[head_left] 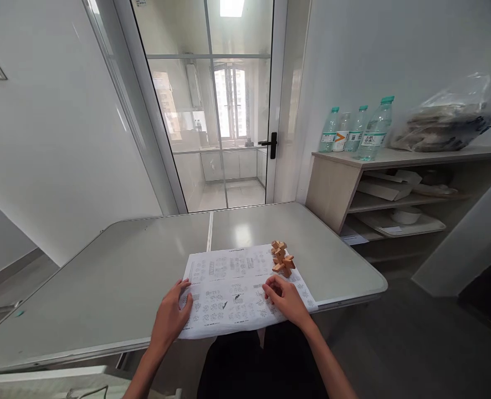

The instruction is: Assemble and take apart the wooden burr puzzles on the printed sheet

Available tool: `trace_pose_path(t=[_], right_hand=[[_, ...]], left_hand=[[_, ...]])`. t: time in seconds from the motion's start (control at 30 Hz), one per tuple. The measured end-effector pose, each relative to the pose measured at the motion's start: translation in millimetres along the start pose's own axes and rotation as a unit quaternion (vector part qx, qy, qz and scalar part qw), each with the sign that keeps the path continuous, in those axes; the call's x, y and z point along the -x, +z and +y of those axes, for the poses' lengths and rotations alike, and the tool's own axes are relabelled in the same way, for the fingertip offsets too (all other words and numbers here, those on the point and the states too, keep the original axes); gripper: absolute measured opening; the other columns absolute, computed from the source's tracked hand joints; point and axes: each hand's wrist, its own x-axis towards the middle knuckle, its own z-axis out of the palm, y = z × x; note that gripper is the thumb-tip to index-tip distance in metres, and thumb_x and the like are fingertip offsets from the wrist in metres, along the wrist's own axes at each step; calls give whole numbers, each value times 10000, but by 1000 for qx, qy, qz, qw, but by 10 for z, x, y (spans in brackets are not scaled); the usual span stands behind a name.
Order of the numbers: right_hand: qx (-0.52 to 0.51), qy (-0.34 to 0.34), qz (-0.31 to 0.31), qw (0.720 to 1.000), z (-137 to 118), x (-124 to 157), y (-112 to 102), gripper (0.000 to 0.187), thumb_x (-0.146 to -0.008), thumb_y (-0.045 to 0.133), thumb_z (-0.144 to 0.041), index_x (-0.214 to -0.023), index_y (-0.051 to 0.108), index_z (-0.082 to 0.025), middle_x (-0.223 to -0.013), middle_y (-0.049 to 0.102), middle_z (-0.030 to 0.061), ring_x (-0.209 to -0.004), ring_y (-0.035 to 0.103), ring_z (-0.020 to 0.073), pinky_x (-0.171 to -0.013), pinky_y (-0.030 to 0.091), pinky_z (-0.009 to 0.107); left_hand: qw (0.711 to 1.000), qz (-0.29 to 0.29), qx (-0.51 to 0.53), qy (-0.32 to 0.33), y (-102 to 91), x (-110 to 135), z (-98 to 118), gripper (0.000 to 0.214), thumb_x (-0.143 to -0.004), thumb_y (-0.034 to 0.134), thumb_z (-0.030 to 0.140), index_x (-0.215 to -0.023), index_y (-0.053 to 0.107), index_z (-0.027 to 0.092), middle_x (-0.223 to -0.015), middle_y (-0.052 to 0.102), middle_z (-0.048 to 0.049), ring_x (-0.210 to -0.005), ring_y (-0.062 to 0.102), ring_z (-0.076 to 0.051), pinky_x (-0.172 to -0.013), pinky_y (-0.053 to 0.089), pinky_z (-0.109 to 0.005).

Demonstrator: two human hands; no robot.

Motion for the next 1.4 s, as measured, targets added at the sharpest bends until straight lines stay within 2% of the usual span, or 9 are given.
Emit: trace_pose_path(t=[0.37,0.73,0.8,0.9,1.0,1.13,1.27,1.4], right_hand=[[1,-3,-4,1000,22,3,-26,347,-997,586,-567,-885,615,-240,-755,730,20,-670,655,213,-654,481,327],[-7,-4,6,1000,17,0,-23,339,-991,598,-558,-883,606,-237,-755,729,21,-651,651,205,-642,491,325],[-19,-6,16,1000,23,-1,-18,332,-991,594,-563,-939,603,-235,-750,723,16,-626,648,198,-628,492,324],[-41,-9,39,998,45,-4,-12,376,-992,586,-564,-1169,598,-232,-750,712,-1,-593,638,188,-625,508,325],[-61,-13,56,996,71,-11,-6,510,-992,585,-534,-1401,505,-240,-781,701,-17,-576,627,167,-635,530,317],[-116,7,77,990,92,-24,14,742,-960,622,-522,-1570,281,-272,-818,683,-35,-543,612,149,-525,497,268],[-165,24,114,979,68,-40,26,878,-938,654,-532,-1595,119,-302,-851,676,-39,-498,583,139,-431,445,235],[-220,40,151,963,36,-72,-3,900,-908,697,-527,-1554,111,-307,-844,673,-45,-501,582,142,-435,478,245]], left_hand=[[1000,-11,-4,4,-3,-5,0,467,-944,501,432,-1302,661,179,-1462,660,-133,-1409,586,-320,-1175,479,-496],[1000,5,-16,14,-11,-12,22,436,-940,506,428,-1263,686,197,-1409,702,-111,-1371,623,-312,-1146,513,-467],[1000,2,-20,12,-15,-14,30,432,-941,505,426,-1259,687,197,-1415,698,-112,-1378,617,-310,-1151,508,-463],[1000,3,-21,13,-12,-19,34,425,-935,508,414,-1259,687,204,-1415,698,-109,-1364,630,-306,-1143,513,-454],[1000,7,-21,14,-2,-23,28,433,-933,507,424,-1264,686,210,-1406,704,-104,-1363,630,-307,-1135,519,-451],[1000,2,-19,10,-2,-22,25,446,-934,504,436,-1269,684,202,-1415,697,-113,-1375,618,-315,-1137,514,-458],[1000,-7,-15,-1,-23,-16,48,459,-939,496,449,-1270,682,192,-1450,672,-118,-1366,625,-321,-1133,517,-464],[1000,-9,-10,-3,-38,-10,68,452,-942,499,449,-1283,675,210,-1448,676,-103,-1356,632,-319,-1126,521,-461]])
